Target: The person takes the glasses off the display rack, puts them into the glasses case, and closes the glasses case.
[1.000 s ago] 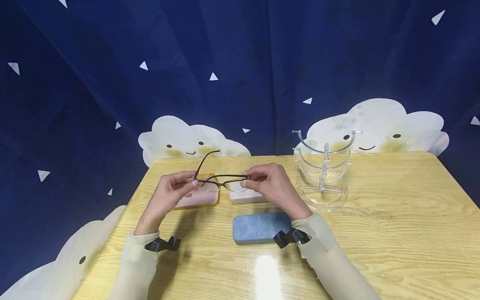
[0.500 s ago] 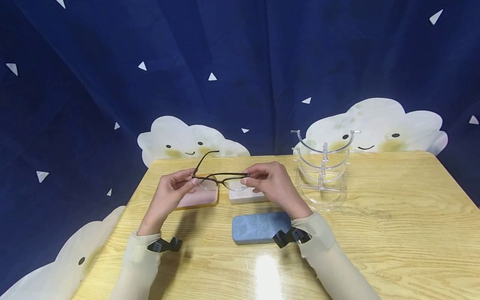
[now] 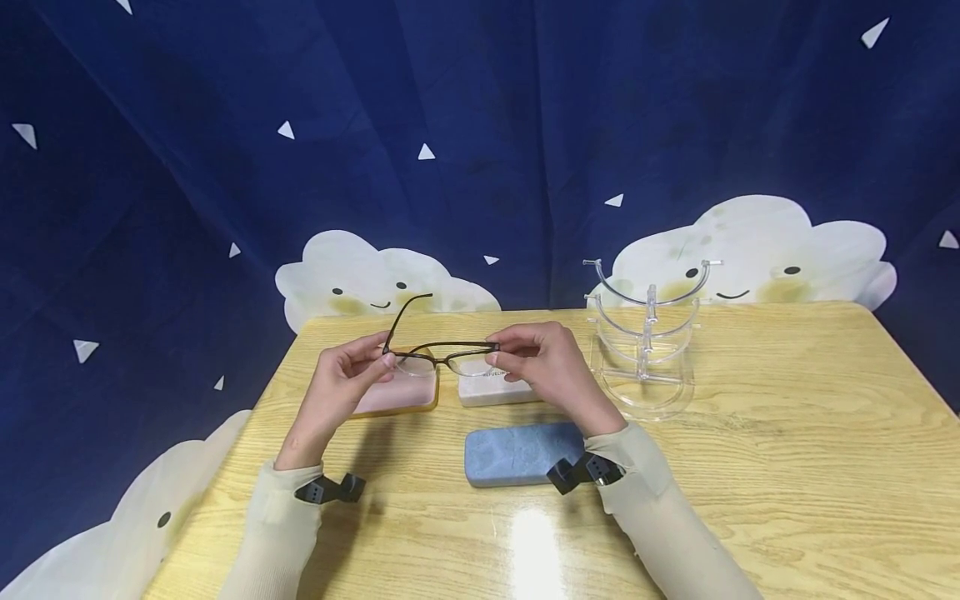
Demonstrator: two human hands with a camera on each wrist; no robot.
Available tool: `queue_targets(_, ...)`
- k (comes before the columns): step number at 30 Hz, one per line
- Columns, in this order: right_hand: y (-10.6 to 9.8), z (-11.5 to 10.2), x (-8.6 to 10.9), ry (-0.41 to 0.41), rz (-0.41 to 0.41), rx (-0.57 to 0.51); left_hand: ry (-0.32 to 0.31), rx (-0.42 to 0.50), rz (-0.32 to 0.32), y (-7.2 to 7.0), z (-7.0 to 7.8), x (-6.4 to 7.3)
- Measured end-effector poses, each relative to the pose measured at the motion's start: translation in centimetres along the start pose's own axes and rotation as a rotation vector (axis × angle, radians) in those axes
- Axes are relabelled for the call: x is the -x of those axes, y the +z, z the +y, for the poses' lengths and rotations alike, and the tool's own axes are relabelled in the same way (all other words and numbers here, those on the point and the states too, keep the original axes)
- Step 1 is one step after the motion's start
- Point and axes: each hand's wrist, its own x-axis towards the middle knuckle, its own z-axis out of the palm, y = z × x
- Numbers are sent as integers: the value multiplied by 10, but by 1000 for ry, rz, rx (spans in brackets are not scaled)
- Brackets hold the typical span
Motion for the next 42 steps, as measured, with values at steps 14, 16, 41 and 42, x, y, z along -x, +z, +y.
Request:
queue_targets(14,0,1,-1,0,14,7,0,-18,4,1,-1,-1)
queue_targets(16,0,0,0,-3,15,11,2,-29,1,2,-1,-1)
queue_targets(41,0,1,-1,1,15,10,20,-74,-93,-1,2,1)
queue_targets(42,1,2,-1,1,17,7,19,-76,-95,-1,2,1)
